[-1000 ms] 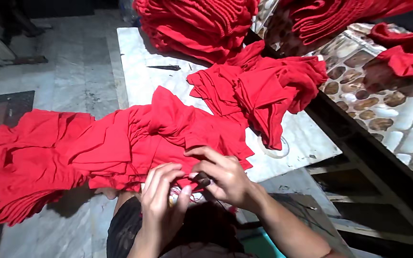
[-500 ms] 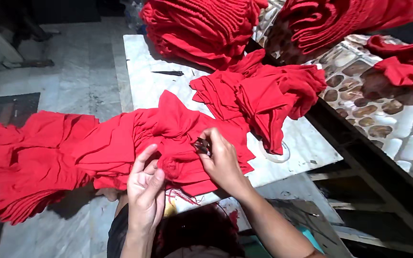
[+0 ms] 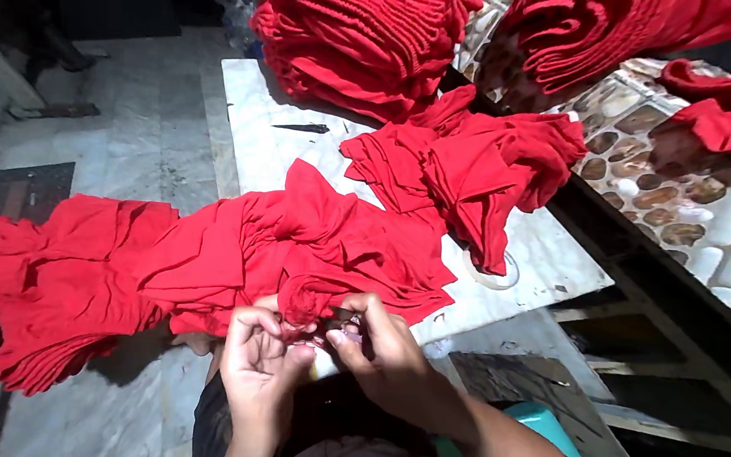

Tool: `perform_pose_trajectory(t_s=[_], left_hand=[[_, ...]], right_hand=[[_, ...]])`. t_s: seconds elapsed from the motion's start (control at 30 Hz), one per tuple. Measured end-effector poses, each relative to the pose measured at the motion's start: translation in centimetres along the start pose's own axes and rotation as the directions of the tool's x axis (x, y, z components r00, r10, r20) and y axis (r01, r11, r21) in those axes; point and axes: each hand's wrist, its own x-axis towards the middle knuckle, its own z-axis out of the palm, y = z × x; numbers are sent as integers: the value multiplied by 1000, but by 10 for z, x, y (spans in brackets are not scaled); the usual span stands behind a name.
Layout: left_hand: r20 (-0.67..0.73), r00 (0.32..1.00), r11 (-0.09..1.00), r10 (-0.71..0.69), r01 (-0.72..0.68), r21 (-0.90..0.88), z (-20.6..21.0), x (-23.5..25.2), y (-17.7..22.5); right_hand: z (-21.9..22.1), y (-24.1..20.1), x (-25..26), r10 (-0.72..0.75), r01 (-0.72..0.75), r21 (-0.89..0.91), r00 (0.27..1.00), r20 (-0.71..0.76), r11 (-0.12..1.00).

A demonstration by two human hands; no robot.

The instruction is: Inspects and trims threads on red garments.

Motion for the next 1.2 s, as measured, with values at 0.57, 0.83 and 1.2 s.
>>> perform_pose_trajectory(t_s=[0.57, 0.83, 1.2], left_hand=[[140, 975, 901, 174, -215, 377, -4, -8, 1], [151, 978, 940, 145, -184, 287, -4, -10, -5], [-54, 967, 949, 250, -234, 210, -2, 4, -18]], right_hand=[[4, -8, 10, -86, 86, -16, 996, -2, 996], [3, -7, 14, -97, 96, -106, 995, -6, 990], [-6, -4, 7, -53, 49, 40, 995, 87, 998]])
